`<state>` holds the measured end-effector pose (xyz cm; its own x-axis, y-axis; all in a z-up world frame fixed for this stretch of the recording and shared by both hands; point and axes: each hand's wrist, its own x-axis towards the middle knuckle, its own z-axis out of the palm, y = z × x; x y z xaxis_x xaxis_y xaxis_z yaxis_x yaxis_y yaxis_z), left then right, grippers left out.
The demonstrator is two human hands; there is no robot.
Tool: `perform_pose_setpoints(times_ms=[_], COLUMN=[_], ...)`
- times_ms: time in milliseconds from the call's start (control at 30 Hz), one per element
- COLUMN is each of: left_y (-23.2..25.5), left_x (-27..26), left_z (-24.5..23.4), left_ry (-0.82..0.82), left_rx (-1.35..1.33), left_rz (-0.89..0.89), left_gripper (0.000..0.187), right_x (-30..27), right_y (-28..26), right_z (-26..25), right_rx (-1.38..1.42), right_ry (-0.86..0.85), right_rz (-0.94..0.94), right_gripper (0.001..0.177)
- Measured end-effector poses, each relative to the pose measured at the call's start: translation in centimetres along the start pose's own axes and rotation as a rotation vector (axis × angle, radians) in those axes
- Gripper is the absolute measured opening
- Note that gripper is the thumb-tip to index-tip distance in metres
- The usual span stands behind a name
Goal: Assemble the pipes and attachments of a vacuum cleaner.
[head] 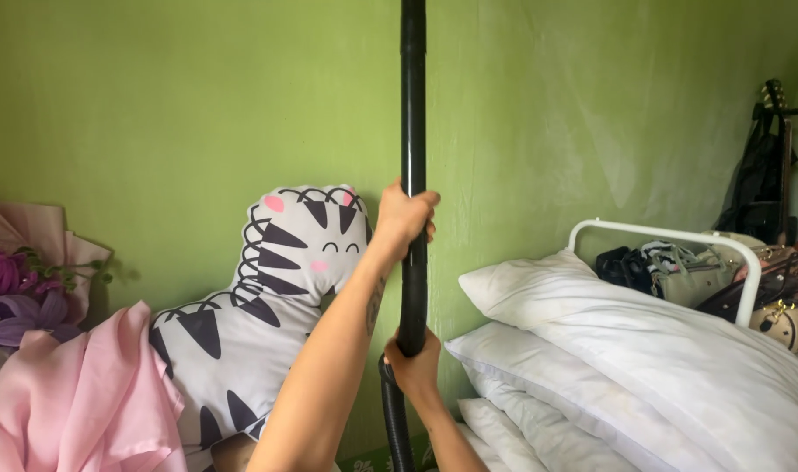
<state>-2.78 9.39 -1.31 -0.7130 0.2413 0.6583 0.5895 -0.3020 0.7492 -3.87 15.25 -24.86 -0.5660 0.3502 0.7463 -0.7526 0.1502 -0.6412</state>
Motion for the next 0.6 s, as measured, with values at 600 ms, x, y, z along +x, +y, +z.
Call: perform_pose_setpoints(times_ms=[600], left_y=[2.0], left_x=[-1.0], left_z=[2.7], left_ry=[0.013], left_rx=[0.047], left_rz=[0.070], left_gripper=[0.025], right_x=[-0.2], right_y=[-0.6], right_z=[-0.6], right_rx=[0.102], right_ry=[0.055], right_rz=[-0.128], right_gripper=[0.011])
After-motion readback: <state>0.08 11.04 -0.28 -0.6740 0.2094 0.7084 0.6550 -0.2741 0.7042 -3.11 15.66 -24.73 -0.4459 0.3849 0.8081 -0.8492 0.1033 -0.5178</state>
